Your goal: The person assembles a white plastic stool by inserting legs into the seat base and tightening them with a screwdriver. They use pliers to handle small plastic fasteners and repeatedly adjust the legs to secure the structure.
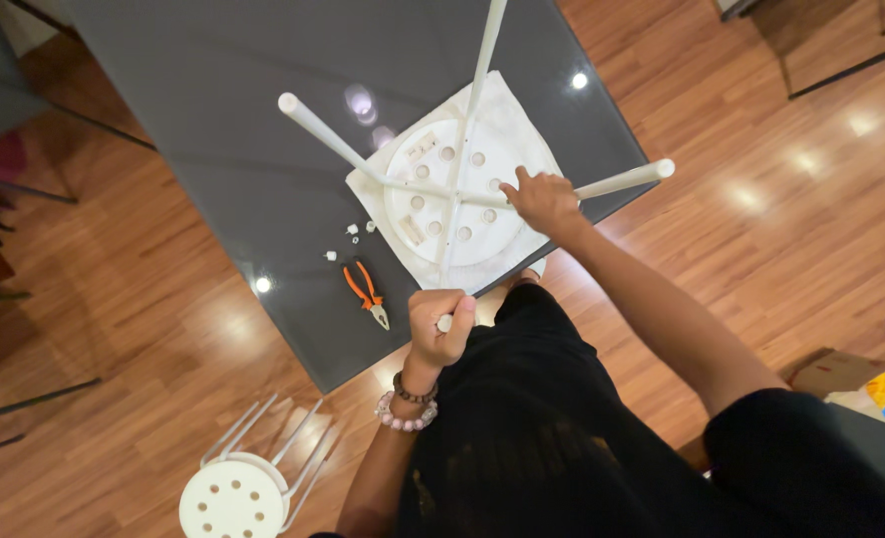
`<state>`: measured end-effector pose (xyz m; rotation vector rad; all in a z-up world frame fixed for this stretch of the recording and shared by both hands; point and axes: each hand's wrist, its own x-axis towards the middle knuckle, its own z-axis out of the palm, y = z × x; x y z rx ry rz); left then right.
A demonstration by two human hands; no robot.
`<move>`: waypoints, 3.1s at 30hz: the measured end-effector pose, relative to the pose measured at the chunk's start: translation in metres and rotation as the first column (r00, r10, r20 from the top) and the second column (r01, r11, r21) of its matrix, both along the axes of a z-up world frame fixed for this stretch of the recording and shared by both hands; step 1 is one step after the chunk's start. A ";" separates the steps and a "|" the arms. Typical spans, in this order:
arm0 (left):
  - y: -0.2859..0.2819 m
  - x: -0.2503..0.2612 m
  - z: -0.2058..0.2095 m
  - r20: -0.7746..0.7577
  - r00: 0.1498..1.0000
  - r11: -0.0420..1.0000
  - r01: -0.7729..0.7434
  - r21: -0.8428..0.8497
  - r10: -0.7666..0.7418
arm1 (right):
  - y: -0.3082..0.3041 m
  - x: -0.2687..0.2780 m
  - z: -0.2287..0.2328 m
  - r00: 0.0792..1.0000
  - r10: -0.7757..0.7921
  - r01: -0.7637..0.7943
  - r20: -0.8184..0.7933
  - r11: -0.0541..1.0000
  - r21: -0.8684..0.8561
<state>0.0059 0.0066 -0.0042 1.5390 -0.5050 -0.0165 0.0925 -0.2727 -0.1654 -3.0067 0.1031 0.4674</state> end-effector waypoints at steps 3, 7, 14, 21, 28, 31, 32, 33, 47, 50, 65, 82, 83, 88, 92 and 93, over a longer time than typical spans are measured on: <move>0.000 0.002 -0.005 0.114 0.992 0.997 -0.053 0.060 0.046 | 0.006 -0.002 -0.032 0.999 -0.036 0.031 -0.040 0.994 -0.108; 0.001 0.002 -0.010 0.054 0.998 0.997 -0.028 0.069 0.025 | -0.002 -0.004 -0.068 0.991 0.087 -0.069 0.102 0.984 -0.165; 0.001 0.003 -0.028 0.080 0.995 0.998 -0.062 0.019 0.060 | -0.012 -0.007 -0.057 0.926 0.188 -0.198 0.327 0.980 -0.004; 0.006 0.003 -0.040 0.052 0.998 0.997 -0.050 0.067 0.046 | 0.007 -0.015 -0.027 0.975 0.008 -0.022 0.222 0.998 0.060; 0.001 0.004 -0.054 0.088 0.988 0.989 -0.117 -0.087 0.125 | 0.016 -0.017 -0.052 0.973 0.057 -0.051 0.223 0.998 -0.033; 0.007 0.006 -0.064 0.025 0.997 0.998 -0.067 -0.011 0.068 | 0.014 -0.013 -0.057 0.947 0.062 -0.071 0.314 0.997 0.019; 0.009 0.007 -0.068 0.016 0.998 0.999 -0.054 -0.001 0.054 | 0.011 -0.012 -0.054 0.966 0.059 -0.069 0.250 0.997 0.032; 0.010 0.007 -0.071 0.012 0.999 0.999 -0.045 -0.001 0.045 | 0.008 -0.012 -0.051 0.981 0.056 -0.065 0.183 0.997 0.046; 0.029 0.011 -0.139 0.065 0.995 0.990 -0.078 0.114 0.071 | 0.021 -0.019 -0.022 0.994 0.013 -0.016 0.112 0.999 0.033; 0.034 0.014 -0.143 0.004 1.000 0.984 0.010 0.180 -0.011 | 0.023 -0.015 -0.031 0.989 -0.076 0.059 0.123 0.989 0.138; 0.047 0.025 -0.182 0.042 0.992 0.960 0.104 0.259 -0.118 | 0.014 -0.018 -0.008 0.981 -0.091 0.069 0.173 0.989 0.132; 0.050 0.028 -0.199 -0.057 0.986 0.939 0.164 0.302 -0.154 | 0.013 -0.016 0.012 0.966 -0.079 0.035 0.246 0.983 0.178; 0.049 0.029 -0.199 -0.060 0.986 0.938 0.167 0.304 -0.156 | 0.014 -0.017 0.015 0.956 -0.090 0.034 0.280 0.979 0.200; 0.049 0.031 -0.199 -0.065 0.986 0.937 0.166 0.307 -0.154 | 0.021 -0.021 0.019 0.961 -0.184 0.129 0.207 0.959 0.253; 0.054 0.031 -0.200 -0.074 0.987 0.934 0.161 0.319 -0.145 | 0.025 -0.012 0.010 0.971 -0.172 0.138 0.168 0.971 0.194; 0.054 0.031 -0.201 -0.074 0.987 0.933 0.161 0.321 -0.145 | 0.025 -0.010 0.008 0.979 -0.125 0.098 0.160 0.981 0.168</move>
